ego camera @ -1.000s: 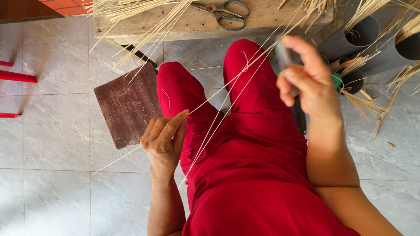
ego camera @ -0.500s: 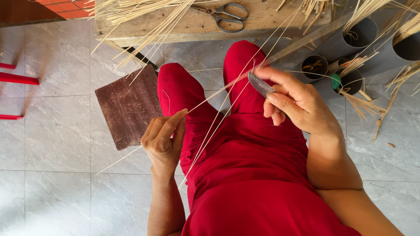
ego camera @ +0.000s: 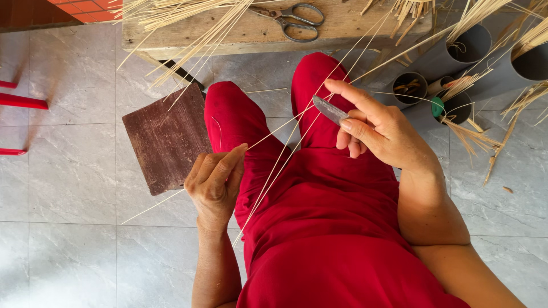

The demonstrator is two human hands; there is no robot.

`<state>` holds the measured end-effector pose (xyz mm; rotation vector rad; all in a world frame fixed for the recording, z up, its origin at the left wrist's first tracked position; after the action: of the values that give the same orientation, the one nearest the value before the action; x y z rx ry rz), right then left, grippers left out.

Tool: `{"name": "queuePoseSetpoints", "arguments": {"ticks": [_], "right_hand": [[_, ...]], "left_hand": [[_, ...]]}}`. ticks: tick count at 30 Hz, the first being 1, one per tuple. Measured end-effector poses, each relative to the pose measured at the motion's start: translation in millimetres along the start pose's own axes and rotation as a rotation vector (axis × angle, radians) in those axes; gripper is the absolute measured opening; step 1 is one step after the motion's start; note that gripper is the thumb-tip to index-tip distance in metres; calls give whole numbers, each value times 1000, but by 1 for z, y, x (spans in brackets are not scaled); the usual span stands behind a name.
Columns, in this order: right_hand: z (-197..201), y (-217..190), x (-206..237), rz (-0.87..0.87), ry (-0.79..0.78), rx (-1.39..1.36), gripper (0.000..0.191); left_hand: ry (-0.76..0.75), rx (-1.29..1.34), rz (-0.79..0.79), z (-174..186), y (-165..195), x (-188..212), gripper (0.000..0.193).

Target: The person sits on the floor and splits thin bamboo strips with a small knife, drawing the blade along the strip to shave and separate it into finer strands. They reach to the workbench for more bamboo, work each strip across their lap, and set finished strands aside.

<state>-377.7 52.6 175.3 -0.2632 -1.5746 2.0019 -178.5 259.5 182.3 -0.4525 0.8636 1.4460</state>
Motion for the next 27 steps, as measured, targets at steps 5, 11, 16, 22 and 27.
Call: {"name": "queuePoseSetpoints", "arguments": {"ticks": [5, 11, 16, 22, 27], "right_hand": [[3, 19, 3, 78, 60, -16, 49], [44, 51, 18, 237, 448, -360, 43], [89, 57, 38, 334, 615, -718, 57], [6, 37, 17, 17, 91, -409, 61], [-54, 34, -8, -62, -125, -366, 34]], "left_hand": [[-28, 102, 53, -1, 1, 2, 20], [-83, 286, 274, -8, -5, 9, 14], [-58, 377, 359, -11, -12, 10, 10], [-92, 496, 405, -24, -4, 8, 8], [-163, 485, 377, -22, 0, 6, 9]]}}
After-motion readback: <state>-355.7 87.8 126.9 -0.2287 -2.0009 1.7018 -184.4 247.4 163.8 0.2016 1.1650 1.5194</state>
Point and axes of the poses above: each hand's wrist, its own x-axis away from the middle knuckle, its own z-axis out of the back of the hand, y = z × x, the point moved 5 cm from there along -x, towards the middle knuckle, and after that the axes turned 15 degrees about -z, right-handed, at the moved point
